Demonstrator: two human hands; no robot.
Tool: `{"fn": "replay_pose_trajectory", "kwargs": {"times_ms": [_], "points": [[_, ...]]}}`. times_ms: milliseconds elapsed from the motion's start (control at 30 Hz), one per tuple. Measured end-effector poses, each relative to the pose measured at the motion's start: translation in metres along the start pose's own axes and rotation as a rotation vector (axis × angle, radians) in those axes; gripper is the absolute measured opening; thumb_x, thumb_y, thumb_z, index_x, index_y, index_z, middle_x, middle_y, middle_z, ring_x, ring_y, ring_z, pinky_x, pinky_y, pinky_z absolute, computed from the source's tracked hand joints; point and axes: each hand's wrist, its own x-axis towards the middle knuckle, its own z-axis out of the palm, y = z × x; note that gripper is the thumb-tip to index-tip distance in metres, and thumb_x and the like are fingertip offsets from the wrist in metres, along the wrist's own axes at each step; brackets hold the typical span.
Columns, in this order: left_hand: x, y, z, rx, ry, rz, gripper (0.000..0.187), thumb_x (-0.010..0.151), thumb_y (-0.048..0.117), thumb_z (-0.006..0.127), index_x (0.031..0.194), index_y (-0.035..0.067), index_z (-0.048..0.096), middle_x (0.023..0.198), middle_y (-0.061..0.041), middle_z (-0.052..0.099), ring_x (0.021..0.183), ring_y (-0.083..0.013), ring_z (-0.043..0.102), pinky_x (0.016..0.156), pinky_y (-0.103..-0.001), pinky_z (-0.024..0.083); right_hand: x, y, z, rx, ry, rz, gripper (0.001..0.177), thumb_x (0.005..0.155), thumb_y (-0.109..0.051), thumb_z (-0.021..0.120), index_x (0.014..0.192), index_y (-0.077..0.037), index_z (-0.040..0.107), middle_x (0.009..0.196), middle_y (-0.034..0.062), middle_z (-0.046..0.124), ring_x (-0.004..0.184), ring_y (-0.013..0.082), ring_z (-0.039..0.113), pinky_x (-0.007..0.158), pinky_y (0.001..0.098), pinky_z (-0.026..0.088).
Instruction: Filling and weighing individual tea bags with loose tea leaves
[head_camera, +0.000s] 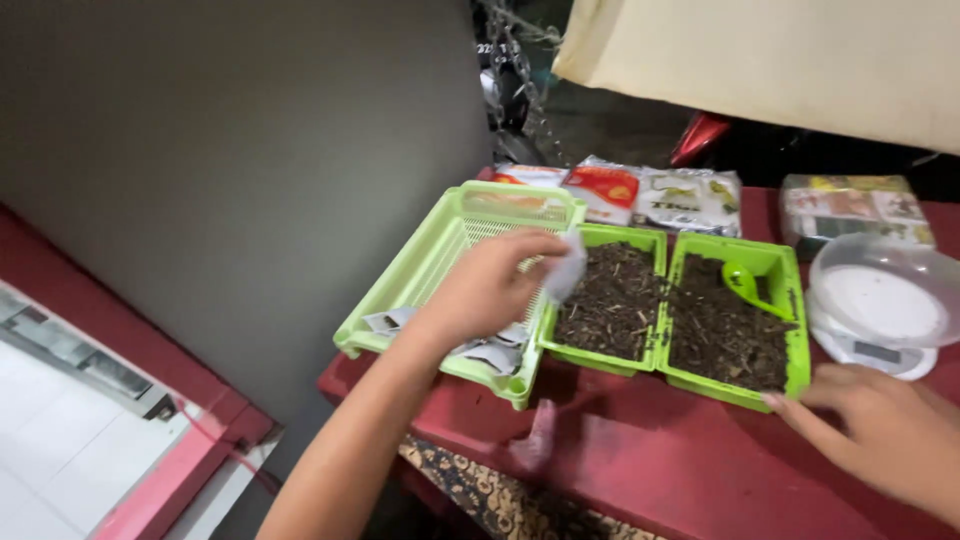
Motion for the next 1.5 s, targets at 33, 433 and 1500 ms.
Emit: {"fn": "replay_pose_trajectory", "kwargs": {"times_ms": [33, 433, 1500], "points": [[-0.010, -0.005, -0.005, 0.005, -0.001, -0.009, 0.028, 0.094, 0.010, 0.058, 0.118, 0.010, 0.074, 0.128, -0.008, 0.073, 0.120, -0.0273, 0.068, 0.102, -0.038, 0.048, 0.001, -0.026, -0.021, 0.004, -0.004, -0.009, 0.043, 0.088, -0.067, 0.050, 0.083, -0.039, 0.082, 0.082, -0.0141, 0.075, 0.093, 0.0070, 0.075, 0.087, 0.0277, 0.058], [-0.046, -0.083, -0.003, 0.032, -0.043, -0.188, 0.027, 0.090, 0.011, 0.063, 0.115, 0.018, 0.072, 0.117, -0.001, 0.071, 0.064, -0.0289, 0.075, 0.070, -0.040, 0.059, 0.082, -0.219, -0.125, 0.280, 0.040, -0.441, 0.055, 0.097, -0.038, 0.060, 0.142, -0.007, 0.055, 0.142, 0.0204, 0.058, 0.132, 0.0310, 0.059, 0.107, 0.0455, 0.053], [-0.054, -0.088, -0.016, 0.246, -0.255, -0.234, 0.019, 0.088, 0.033, 0.071, 0.105, 0.025, 0.073, 0.107, 0.002, 0.075, 0.107, -0.0241, 0.069, 0.091, -0.045, 0.047, 0.144, -0.258, -0.046, 0.047, 0.114, -0.573, 0.024, 0.086, -0.043, 0.062, 0.095, -0.027, 0.079, 0.097, 0.0013, 0.075, 0.106, 0.0269, 0.062, 0.087, 0.0500, 0.043]]}}
